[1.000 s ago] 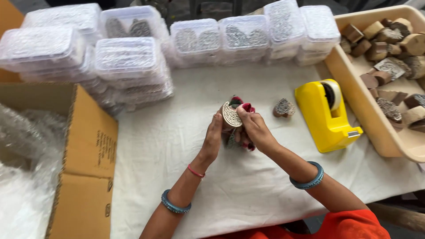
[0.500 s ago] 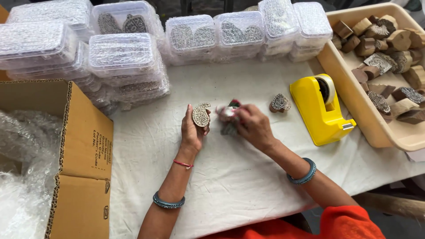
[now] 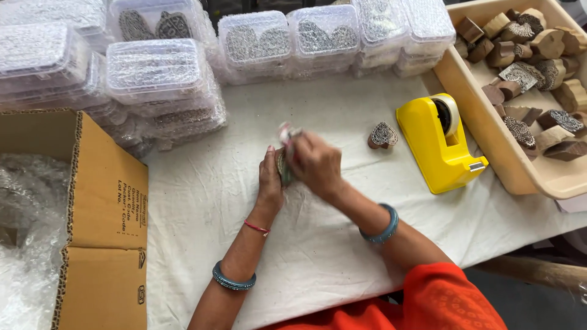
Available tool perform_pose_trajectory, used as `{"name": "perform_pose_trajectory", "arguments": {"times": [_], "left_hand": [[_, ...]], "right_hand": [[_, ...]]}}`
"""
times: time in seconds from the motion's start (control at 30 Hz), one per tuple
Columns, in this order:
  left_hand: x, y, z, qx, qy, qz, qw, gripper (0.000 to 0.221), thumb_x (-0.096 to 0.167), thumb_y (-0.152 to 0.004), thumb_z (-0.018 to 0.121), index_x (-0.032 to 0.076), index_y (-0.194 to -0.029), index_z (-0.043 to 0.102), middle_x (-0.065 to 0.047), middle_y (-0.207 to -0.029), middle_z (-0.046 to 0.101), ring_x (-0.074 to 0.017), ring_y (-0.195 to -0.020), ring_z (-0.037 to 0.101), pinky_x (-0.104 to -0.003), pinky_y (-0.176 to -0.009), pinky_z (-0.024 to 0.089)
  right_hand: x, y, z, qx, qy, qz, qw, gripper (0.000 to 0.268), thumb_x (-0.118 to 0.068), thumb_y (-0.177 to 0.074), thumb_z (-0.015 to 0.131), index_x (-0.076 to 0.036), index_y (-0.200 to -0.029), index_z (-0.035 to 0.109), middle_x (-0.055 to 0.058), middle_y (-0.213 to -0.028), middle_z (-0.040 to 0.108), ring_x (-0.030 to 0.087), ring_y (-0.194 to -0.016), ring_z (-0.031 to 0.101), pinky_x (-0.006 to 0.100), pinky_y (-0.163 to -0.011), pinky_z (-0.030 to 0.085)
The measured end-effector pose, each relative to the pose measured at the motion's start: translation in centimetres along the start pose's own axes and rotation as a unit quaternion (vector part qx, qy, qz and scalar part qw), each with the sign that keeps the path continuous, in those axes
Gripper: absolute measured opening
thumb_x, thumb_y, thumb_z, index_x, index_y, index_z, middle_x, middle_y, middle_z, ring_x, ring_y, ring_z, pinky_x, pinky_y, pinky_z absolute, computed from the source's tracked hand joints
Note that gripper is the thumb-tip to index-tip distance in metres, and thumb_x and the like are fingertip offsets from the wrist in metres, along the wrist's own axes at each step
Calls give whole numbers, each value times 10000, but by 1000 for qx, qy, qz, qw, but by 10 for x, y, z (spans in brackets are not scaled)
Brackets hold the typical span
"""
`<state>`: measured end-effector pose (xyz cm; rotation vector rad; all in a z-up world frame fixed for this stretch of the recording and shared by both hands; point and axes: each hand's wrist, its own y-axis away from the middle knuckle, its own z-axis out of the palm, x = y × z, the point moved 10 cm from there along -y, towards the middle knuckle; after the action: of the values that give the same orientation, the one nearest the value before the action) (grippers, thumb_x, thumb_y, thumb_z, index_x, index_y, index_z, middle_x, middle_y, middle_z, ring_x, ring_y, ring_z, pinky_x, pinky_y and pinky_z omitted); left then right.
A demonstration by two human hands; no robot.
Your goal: The person wraps a small plastic container with bubble wrap and secures it with tape. They then wipe a wooden stamp with a cloth, place it into a plastic container, and wrap the container with bubble wrap. The wrapped items are placed into a cardboard box.
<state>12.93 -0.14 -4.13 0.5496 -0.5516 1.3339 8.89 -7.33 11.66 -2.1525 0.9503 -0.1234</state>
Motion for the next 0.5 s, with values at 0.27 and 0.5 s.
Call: {"name": "perform_pose_trajectory", "arguments": {"times": [0.27, 0.5], "left_hand": [[-4, -4, -37, 118, -28, 19, 992, 528, 474, -1036, 377, 41, -1171, 649, -68, -1010, 732, -183, -915, 720, -355, -804, 635], [15, 10, -7, 95, -107, 50, 988, 603, 503, -1119, 356, 21, -1293, 674, -66, -1011, 639, -155, -828, 539, -323, -725, 453]], "right_hand": [[-16, 10, 17, -24, -48, -42, 998, 179, -189, -950, 749, -49, -947, 639, 92, -854, 627, 224, -652, 636, 376, -529, 526], [-3, 3, -13, 7, 52, 11, 999, 182, -185, -904, 765, -52, -967, 658, 90, -912, 663, 234, -693, 643, 374, -539, 510]]}}
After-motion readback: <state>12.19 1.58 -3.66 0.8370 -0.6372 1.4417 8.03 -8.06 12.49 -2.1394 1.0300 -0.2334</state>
